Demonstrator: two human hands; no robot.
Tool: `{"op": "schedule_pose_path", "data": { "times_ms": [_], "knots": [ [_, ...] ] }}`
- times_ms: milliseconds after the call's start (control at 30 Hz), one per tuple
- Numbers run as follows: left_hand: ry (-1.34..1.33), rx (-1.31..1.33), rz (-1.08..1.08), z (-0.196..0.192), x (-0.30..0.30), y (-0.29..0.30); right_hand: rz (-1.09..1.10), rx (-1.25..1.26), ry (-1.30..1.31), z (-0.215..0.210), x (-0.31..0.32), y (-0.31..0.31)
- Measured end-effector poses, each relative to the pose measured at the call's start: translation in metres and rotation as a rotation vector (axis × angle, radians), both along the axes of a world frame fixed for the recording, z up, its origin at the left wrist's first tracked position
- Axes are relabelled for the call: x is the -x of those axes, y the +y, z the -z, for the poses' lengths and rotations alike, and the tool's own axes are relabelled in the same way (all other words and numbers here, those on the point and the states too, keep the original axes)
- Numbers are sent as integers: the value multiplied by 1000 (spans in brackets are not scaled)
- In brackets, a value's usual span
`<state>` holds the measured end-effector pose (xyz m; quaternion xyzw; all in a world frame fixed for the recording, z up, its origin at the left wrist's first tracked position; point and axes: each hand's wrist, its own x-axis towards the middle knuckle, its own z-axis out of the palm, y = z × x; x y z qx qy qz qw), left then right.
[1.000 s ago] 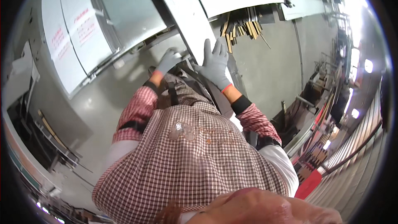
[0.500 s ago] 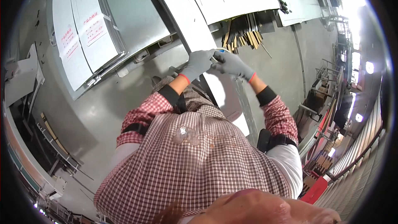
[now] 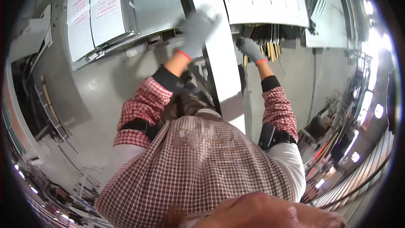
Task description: Applying tape and labels to building material panels in a factory environment.
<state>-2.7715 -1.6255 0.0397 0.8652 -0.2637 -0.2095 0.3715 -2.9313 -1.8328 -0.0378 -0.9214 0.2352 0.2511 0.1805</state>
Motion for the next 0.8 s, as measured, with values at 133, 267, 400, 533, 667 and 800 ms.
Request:
{"op": "schedule_pose_path", "data": {
  "times_ms": [133, 267, 400, 533, 667, 800],
  "knots": [
    [244, 257, -263, 65, 74, 19, 35, -256, -330, -66, -1, 55],
    [649, 598, -177, 150, 245, 62, -475, 3, -178, -112, 87, 90],
    [996, 37, 319, 22, 103, 60, -263, 16, -22, -41, 63, 46],
    [493, 89, 25, 27, 90, 71, -349, 118, 109, -90, 31, 45],
    [951, 314, 176, -59, 88, 105, -503, -713, 77, -213, -5, 110],
    [801, 644, 157, -60, 96, 113, -556, -753, 137, -205, -21, 112]
  ]
}}
